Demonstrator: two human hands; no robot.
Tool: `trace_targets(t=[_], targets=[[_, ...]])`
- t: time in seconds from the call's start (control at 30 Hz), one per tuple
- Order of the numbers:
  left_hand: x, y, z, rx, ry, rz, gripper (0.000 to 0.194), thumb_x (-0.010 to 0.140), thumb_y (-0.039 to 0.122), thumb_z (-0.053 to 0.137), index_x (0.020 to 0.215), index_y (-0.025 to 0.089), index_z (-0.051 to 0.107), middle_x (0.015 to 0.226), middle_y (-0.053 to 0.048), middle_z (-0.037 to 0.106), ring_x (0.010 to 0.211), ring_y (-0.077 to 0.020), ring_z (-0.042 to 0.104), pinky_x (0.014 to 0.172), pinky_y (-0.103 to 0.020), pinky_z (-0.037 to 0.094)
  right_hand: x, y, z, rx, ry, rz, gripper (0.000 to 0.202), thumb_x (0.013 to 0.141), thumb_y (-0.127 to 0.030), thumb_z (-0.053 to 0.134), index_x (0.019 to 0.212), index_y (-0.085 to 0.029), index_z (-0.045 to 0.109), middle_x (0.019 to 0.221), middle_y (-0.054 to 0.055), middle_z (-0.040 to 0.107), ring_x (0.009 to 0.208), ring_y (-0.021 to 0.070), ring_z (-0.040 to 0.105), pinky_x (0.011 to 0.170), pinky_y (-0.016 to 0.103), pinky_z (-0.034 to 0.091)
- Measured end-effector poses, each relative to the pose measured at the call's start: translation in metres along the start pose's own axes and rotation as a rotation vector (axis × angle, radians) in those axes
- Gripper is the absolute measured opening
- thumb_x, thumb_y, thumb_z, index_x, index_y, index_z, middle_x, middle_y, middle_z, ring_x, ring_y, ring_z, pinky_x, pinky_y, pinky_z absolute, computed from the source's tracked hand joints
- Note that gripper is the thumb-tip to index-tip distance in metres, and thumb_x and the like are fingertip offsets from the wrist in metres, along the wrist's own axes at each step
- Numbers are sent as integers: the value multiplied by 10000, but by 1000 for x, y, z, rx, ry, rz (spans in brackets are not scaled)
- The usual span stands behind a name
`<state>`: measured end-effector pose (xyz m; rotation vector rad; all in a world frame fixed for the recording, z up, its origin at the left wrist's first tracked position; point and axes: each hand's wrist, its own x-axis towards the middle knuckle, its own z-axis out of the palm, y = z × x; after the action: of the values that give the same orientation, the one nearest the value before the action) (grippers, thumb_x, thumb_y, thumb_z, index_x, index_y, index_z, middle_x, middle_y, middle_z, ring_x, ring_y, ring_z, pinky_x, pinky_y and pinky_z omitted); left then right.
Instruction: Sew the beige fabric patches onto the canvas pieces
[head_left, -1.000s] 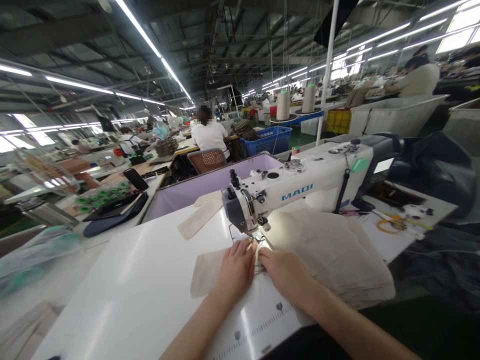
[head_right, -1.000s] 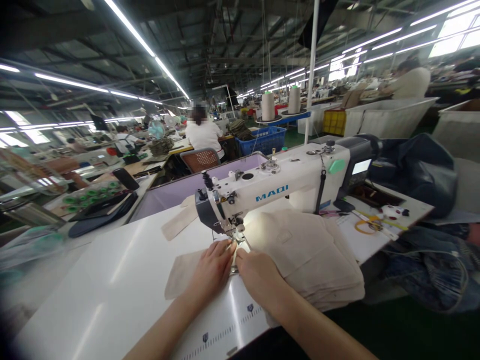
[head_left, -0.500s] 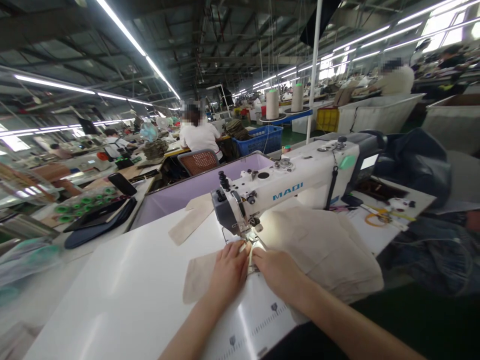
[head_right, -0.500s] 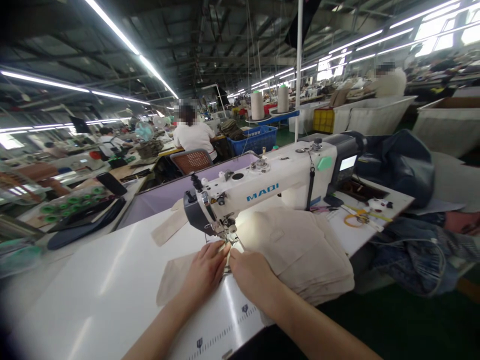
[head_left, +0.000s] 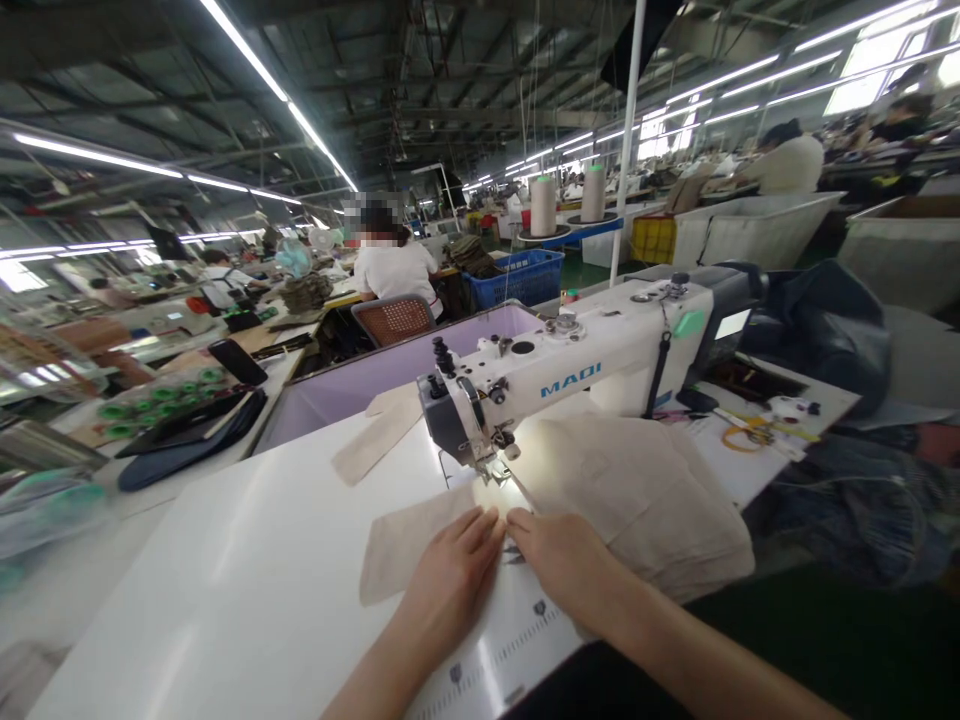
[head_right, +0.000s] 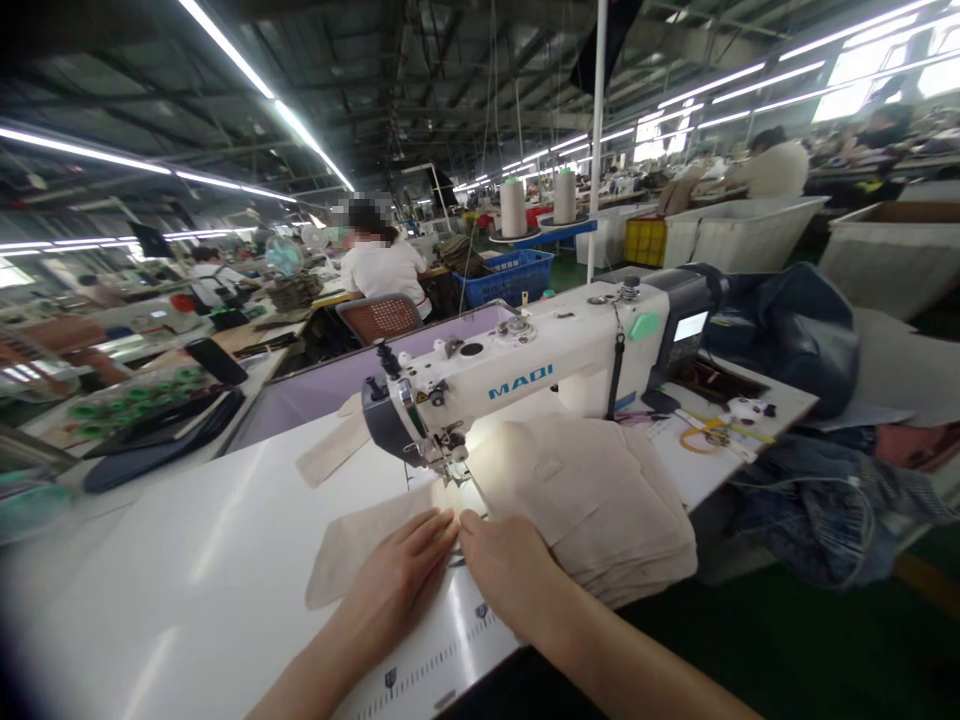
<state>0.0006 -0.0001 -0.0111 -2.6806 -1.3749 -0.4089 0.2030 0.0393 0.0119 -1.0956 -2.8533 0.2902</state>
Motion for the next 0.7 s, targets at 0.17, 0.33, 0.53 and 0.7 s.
trace_targets(t=[0.17, 0.33, 0.53, 0.7], targets=[[5, -5, -4, 26, 13, 13, 347, 1031, 233, 455, 1316, 156, 637, 1318, -112, 685, 1213, -294, 646, 996, -453, 596, 5, 1, -5, 29, 7, 19, 271, 963, -26, 470, 1104, -166, 654, 1057, 73, 718, 799, 205, 724, 617, 271, 501], [13, -14, -8, 2, 17, -3, 317, 1030, 236, 451, 1236, 157, 678, 1253, -119, 709, 1180, -281, 660, 982, -438, 601, 16, 6, -9, 46, 31, 34, 242, 962, -43, 477, 1023, -174, 671, 1035, 68, 735, 800, 199, 721, 623, 253, 476], [22, -30, -9, -44, 12, -27, 310, 1031, 237, 429, 1169, 159, 696, 1225, -124, 707, 1173, -266, 654, 988, -417, 590, 31, 8, -11, 18, 64, 43, 242, 972, -65, 477, 1032, -173, 685, 1045, 80, 743, 823, 213, 726, 636, 258, 478], [33, -49, -10, -89, -16, -55, 295, 1028, 240, 427, 1156, 191, 689, 1214, -113, 698, 1151, -258, 653, 978, -416, 579, 38, 9, -13, 17, 72, 38, 241, 970, -64, 488, 1025, -175, 694, 1078, 67, 741, 855, 214, 726, 657, 265, 487]])
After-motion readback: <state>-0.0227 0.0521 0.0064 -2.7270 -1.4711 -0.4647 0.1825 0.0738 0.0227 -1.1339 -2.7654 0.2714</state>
